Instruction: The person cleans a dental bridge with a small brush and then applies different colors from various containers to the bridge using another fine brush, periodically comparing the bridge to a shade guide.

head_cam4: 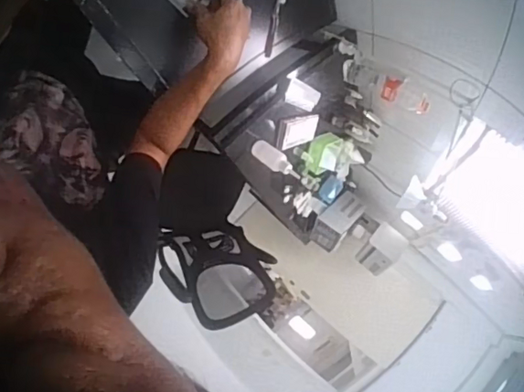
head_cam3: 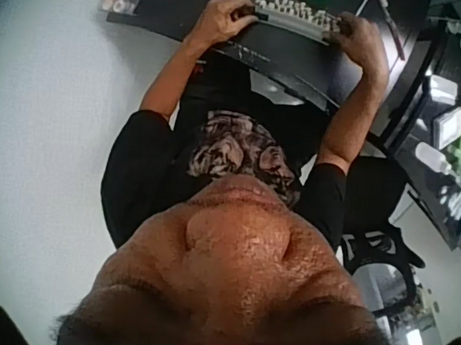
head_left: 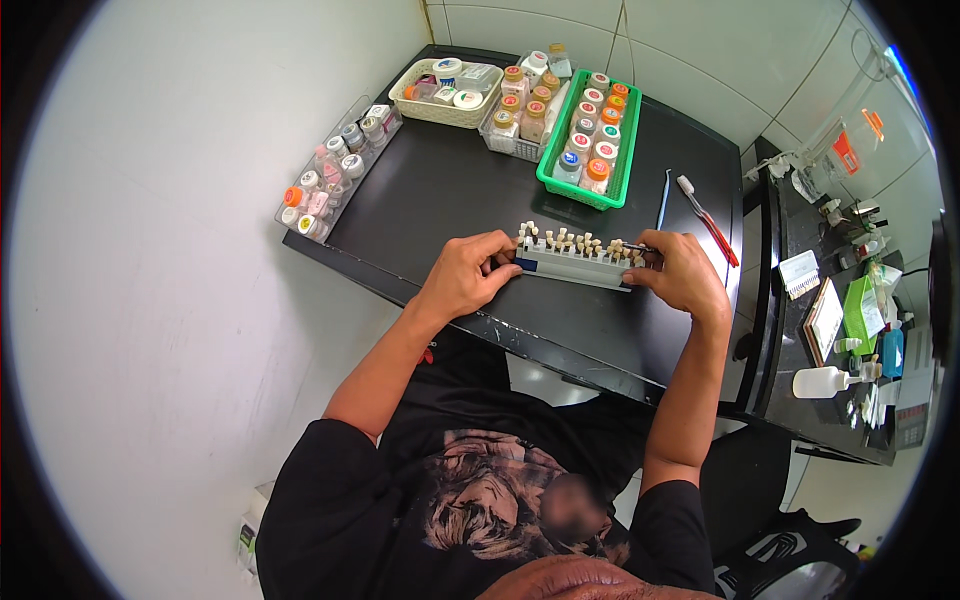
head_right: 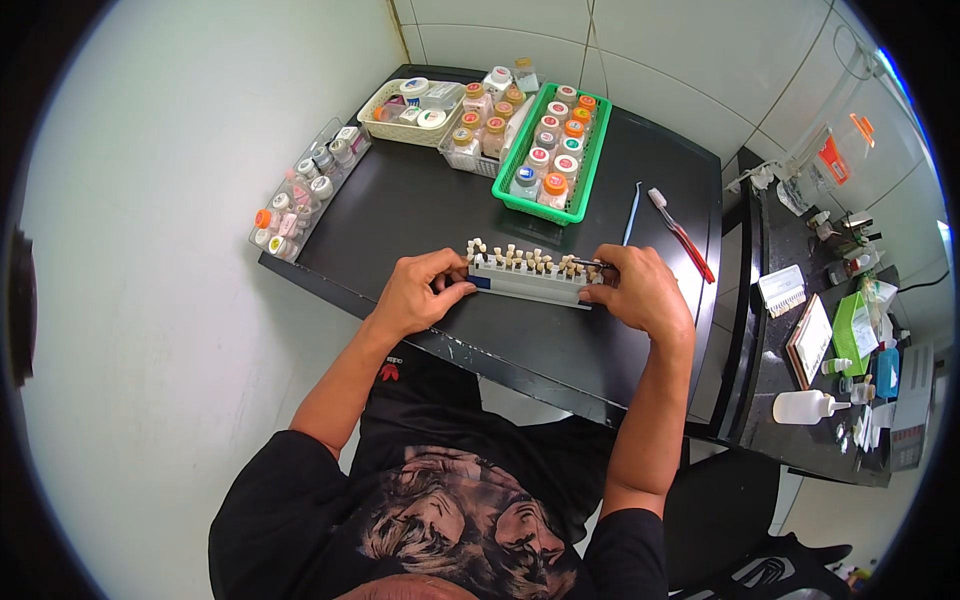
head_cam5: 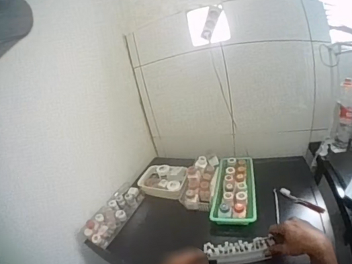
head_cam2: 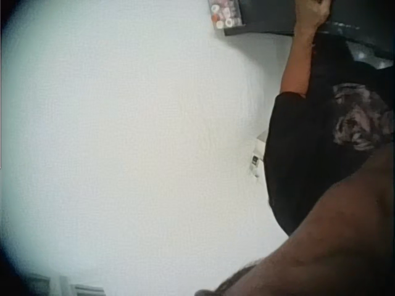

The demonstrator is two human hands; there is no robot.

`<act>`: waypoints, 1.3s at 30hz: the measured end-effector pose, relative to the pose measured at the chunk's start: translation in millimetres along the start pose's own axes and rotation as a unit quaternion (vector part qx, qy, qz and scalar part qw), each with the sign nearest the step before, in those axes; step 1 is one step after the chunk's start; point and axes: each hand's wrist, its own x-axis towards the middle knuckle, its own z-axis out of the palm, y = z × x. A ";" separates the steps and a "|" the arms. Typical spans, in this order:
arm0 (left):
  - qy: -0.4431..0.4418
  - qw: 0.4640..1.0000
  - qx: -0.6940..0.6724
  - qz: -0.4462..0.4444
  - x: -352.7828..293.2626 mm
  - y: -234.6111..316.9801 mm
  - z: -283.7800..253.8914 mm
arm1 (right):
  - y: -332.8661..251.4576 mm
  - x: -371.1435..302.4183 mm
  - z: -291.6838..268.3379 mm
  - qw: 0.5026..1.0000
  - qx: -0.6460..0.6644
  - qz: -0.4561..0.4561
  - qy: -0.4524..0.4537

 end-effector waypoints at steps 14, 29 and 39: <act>-0.046 0.998 -0.027 0.017 36.6 9.8 -17.8 | 2.1 -1.9 0.5 1.000 -0.001 -0.002 0.002; -0.120 0.993 0.015 0.014 54.8 16.5 -16.8 | 1.7 -1.9 2.3 1.000 0.009 -0.016 0.012; -0.124 0.991 0.051 -0.011 53.8 31.3 -16.8 | -2.9 -3.3 0.4 1.000 0.002 -0.008 0.008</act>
